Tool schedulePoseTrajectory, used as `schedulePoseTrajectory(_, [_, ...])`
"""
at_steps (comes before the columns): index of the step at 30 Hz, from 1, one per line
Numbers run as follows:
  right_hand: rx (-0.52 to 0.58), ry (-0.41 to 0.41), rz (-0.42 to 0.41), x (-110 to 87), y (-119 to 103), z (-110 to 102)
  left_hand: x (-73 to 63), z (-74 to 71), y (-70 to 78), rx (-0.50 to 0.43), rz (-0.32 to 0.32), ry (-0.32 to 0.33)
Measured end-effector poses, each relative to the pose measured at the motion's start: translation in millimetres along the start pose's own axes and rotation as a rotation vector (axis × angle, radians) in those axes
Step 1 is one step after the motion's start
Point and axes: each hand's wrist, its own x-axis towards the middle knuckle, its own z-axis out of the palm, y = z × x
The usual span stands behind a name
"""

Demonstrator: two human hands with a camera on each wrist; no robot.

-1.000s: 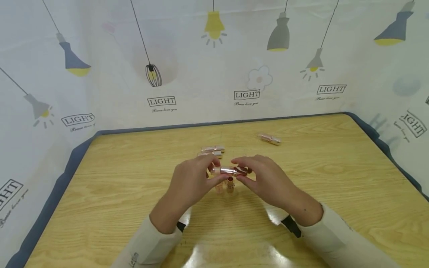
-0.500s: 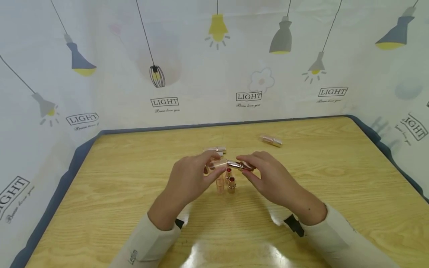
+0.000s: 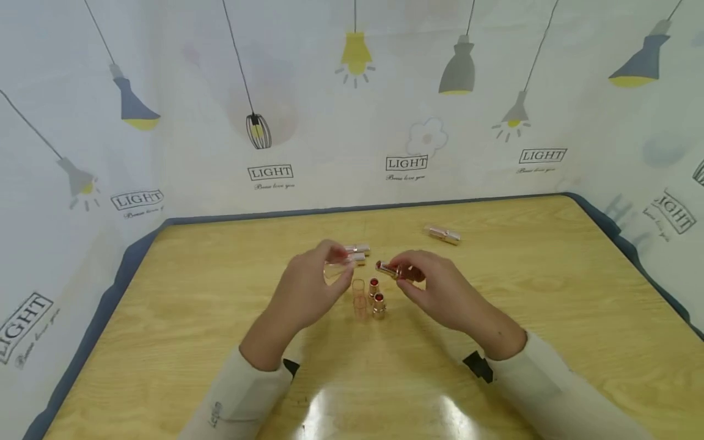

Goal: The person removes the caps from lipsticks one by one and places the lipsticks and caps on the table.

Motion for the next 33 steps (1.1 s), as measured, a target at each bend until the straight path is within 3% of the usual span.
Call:
schedulePoseTrajectory(5, [0.074, -0.048, 0.054, 6.6, 19.4, 3.4, 5.8, 0.0, -12.4, -0.063, -0.033, -0.04])
schedulePoseTrajectory(9, [0.097, -0.086, 0.09, 10.2, 29.1, 2.8, 9.9, 1.4, -18.3, -0.036, -0.042, -0.088])
schedulePoseTrajectory(18, [0.107, -0.108, 0.128, 15.6, 30.5, 1.4, 18.9, 3.6, -24.2, 0.029, -0.085, -0.144])
schedulePoseTrajectory(33, [0.071, -0.161, 0.116, 30.8, 32.6, 11.3, 31.0, 11.1, -35.7, -0.003, -0.159, -0.207])
